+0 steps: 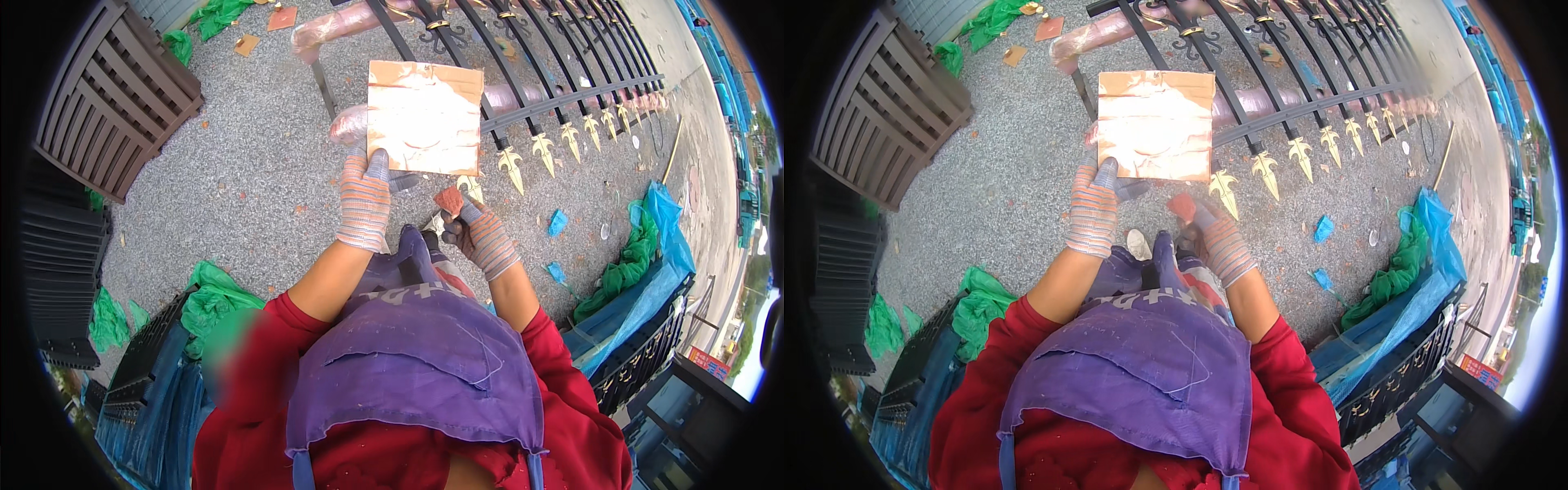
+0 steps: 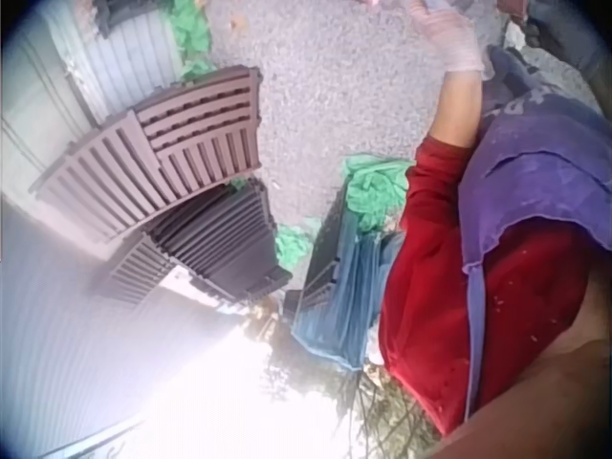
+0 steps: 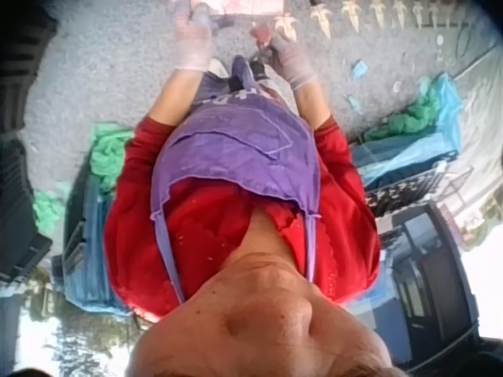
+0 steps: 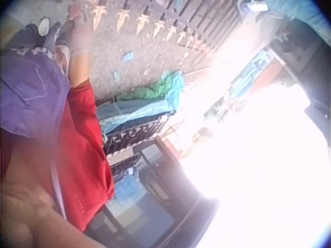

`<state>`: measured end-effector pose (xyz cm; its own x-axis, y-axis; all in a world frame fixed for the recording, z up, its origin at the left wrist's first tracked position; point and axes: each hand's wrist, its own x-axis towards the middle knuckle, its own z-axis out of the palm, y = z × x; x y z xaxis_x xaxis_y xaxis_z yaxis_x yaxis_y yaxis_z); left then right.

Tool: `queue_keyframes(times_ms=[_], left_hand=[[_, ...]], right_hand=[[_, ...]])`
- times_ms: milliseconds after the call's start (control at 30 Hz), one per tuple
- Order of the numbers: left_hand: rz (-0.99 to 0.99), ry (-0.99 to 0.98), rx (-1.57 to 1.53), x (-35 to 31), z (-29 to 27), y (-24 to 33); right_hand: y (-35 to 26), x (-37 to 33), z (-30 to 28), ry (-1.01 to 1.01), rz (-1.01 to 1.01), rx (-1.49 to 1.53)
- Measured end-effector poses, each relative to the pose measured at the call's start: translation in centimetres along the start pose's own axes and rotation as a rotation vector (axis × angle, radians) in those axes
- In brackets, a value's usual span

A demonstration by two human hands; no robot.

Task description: The person paints the decorative elements of a metal gate using a small brush and a palette. They apply paint to the ornate scrollwork and then to the spear-like finials at the bottom of the gate.

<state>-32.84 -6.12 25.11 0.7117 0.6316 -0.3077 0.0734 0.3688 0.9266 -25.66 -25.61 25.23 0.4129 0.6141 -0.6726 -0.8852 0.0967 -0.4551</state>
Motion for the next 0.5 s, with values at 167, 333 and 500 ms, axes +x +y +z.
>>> queue_keyframes(times_ms=[167,333,500], left_hand=[[-0.09,-0.06,0.014,0.0,-0.9,0.2],[-0.218,-0.089,-0.344,-2.4,1.1,0.9],[-0.232,-0.092,-0.043,-3.1,1.0,0.5]], right_hand=[[-2.1,0.1,-3.0,0.246,-0.397,-0.011],[-4.2,0.0,0.9,0.331,-0.95,-0.76],[-4.8,-0.8,2.8,0.405,-1.111,-1.495]])
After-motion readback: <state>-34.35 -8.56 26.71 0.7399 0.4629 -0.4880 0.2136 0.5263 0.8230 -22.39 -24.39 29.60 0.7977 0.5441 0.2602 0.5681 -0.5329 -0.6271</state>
